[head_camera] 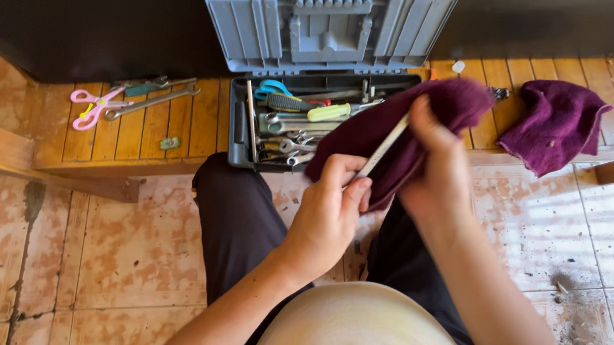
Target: The person sits on the floor and wipes various tools including screwdrivers, wrenches, and pliers with a purple cloth. The person places the cleaned tools into a toolbox and closes it.
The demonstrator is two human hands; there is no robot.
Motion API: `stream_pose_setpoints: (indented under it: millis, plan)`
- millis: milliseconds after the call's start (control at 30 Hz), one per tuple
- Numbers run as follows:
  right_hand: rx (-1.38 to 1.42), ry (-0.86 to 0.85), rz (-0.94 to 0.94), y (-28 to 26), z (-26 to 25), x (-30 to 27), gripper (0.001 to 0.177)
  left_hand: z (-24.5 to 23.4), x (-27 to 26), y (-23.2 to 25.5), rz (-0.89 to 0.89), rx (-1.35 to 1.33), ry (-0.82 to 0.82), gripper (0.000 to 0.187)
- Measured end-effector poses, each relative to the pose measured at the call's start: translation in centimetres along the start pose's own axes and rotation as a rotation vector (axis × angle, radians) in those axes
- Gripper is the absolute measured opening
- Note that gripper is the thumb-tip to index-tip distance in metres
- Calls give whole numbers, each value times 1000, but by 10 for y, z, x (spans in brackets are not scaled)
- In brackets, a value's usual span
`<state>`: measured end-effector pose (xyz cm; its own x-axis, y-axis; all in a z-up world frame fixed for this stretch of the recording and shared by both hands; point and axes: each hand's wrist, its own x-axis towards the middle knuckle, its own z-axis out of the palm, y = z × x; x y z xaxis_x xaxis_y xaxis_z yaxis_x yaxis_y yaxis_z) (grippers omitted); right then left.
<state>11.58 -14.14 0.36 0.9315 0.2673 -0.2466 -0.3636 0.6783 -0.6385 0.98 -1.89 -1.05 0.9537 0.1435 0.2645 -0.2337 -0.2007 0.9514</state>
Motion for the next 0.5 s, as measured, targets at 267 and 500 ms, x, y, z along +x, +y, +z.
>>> stream_pose_setpoints:
  millis: [267, 500]
  plan:
    - [-220, 10, 86, 30, -29, -6, 23, -8, 5, -10, -11, 268, -42, 19]
    - [-374, -139, 49, 29, -39, 0, 34, -24, 51, -6, 239, 109, 201, 35]
